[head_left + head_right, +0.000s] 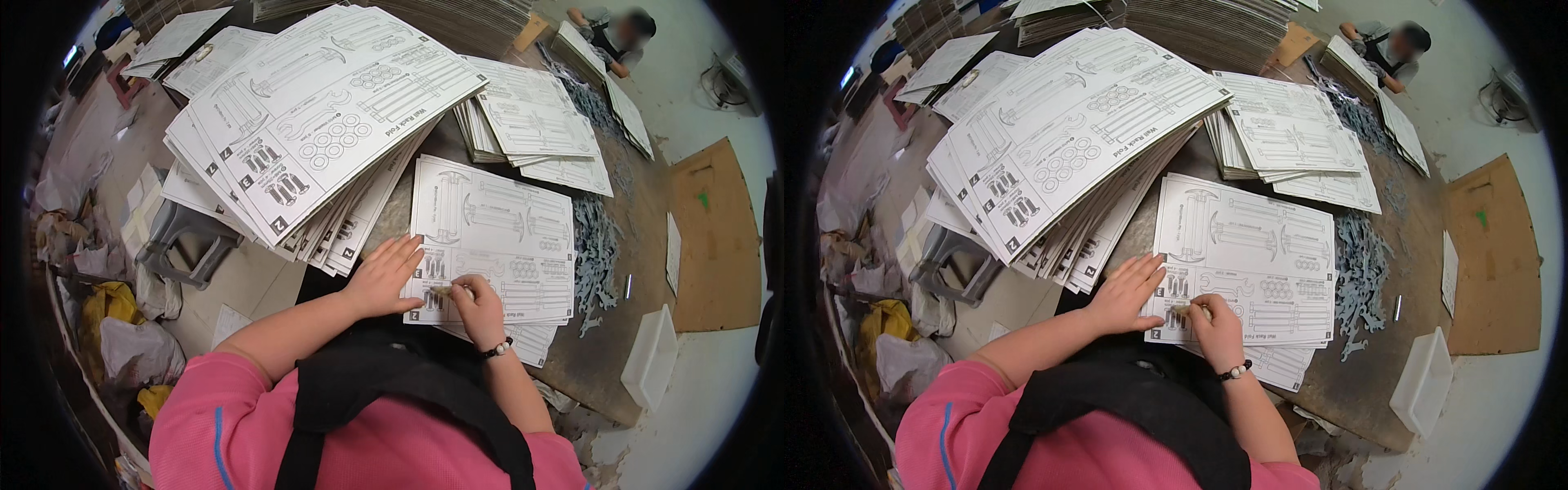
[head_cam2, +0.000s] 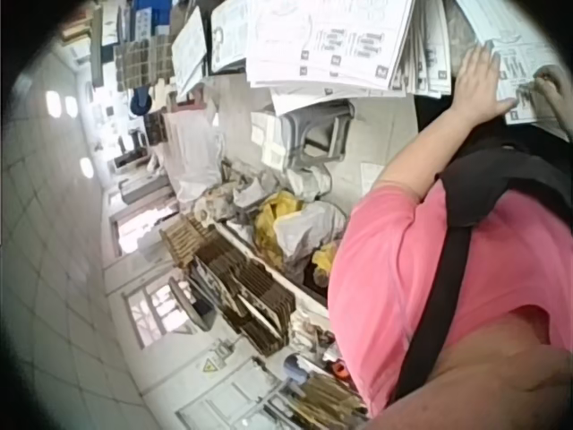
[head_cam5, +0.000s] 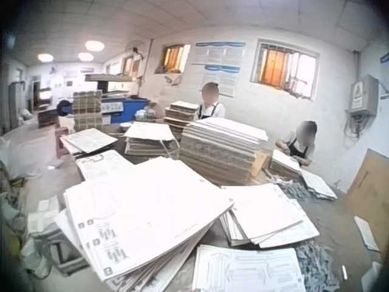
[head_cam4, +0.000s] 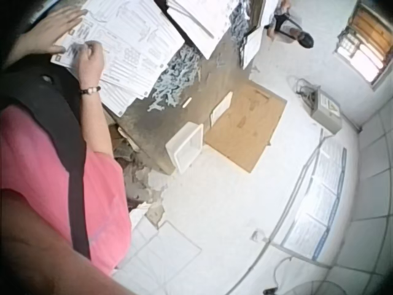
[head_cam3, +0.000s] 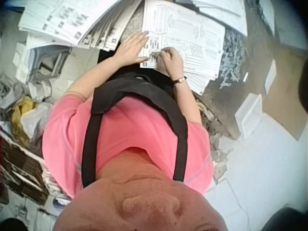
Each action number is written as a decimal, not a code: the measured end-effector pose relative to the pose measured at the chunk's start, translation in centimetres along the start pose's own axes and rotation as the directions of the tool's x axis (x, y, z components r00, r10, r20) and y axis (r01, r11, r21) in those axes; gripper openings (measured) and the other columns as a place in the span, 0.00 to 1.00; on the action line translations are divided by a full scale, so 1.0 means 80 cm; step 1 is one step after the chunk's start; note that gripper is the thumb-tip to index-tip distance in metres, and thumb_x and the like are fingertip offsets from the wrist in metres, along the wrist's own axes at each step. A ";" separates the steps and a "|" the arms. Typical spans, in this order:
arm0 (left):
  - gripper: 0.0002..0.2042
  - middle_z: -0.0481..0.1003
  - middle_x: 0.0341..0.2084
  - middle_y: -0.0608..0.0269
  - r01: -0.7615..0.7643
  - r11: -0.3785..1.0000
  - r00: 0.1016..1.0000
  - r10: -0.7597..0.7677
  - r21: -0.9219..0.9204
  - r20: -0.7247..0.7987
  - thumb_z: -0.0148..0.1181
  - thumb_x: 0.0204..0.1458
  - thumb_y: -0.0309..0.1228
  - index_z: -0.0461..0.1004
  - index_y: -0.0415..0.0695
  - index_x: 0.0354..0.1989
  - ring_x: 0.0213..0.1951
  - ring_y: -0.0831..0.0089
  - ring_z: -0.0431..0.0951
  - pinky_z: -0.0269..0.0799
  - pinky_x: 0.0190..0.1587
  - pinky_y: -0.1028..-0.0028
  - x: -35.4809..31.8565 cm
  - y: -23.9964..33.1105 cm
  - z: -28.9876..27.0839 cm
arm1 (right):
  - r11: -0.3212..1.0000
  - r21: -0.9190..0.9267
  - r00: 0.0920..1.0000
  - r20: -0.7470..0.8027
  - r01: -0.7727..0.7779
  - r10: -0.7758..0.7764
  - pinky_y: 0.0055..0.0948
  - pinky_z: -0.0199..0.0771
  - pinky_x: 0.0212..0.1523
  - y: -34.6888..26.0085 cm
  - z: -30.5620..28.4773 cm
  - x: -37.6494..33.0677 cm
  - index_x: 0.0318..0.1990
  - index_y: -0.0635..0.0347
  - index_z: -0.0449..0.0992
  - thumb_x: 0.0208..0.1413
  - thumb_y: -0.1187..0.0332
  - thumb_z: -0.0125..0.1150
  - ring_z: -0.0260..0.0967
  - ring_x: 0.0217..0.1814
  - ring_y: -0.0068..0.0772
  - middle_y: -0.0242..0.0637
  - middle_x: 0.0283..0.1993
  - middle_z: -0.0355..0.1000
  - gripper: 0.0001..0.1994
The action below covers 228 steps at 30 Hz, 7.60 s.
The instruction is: The person repeatedly marks printed paper sheets with a small tool, then stacks them. They occasionally lift and reposition stacks of paper and cardboard on the table.
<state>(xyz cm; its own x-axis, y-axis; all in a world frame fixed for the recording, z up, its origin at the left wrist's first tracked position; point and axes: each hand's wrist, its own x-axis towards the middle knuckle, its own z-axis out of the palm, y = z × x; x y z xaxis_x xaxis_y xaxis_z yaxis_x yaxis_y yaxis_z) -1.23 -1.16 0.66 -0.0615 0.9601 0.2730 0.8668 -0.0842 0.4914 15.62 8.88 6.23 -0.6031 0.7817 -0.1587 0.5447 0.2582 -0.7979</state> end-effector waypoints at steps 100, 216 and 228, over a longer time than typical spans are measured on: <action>0.22 0.73 0.40 0.50 -0.185 0.935 0.729 0.338 0.303 -0.595 0.46 0.34 0.13 0.70 0.37 0.42 0.42 0.59 0.74 0.71 0.44 0.70 0.006 0.147 -0.262 | 0.940 0.340 0.876 0.443 0.034 -0.192 0.24 0.67 0.42 0.058 -0.036 -0.102 0.35 0.63 0.74 0.46 0.70 0.60 0.69 0.39 0.27 0.36 0.36 0.72 0.10; 0.39 0.58 0.54 0.45 0.057 0.998 0.997 -0.057 -0.003 -0.055 0.59 0.38 0.42 0.52 0.30 0.56 0.58 0.56 0.56 0.48 0.61 0.62 0.020 -0.005 0.009 | 0.992 -0.126 0.998 -0.054 0.021 -0.028 0.36 0.68 0.34 0.012 0.015 0.067 0.38 0.62 0.70 0.50 0.67 0.52 0.68 0.32 0.46 0.48 0.32 0.69 0.10; 0.41 0.60 0.53 0.44 0.041 0.999 0.993 -0.040 0.006 -0.115 0.60 0.38 0.43 0.50 0.30 0.57 0.58 0.55 0.57 0.50 0.60 0.61 0.021 -0.006 0.009 | 0.992 -0.073 0.988 -0.103 0.104 -0.112 0.35 0.67 0.37 0.009 0.000 0.069 0.37 0.64 0.71 0.51 0.69 0.51 0.68 0.35 0.46 0.48 0.33 0.70 0.09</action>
<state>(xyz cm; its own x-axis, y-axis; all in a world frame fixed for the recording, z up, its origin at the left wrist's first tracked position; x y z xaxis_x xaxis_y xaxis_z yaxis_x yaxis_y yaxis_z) -1.39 0.66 0.31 -0.1531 0.9255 0.3465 0.8666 -0.0427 0.4971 12.68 13.42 4.74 -0.5965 0.8026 -0.0077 0.5201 0.3792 -0.7653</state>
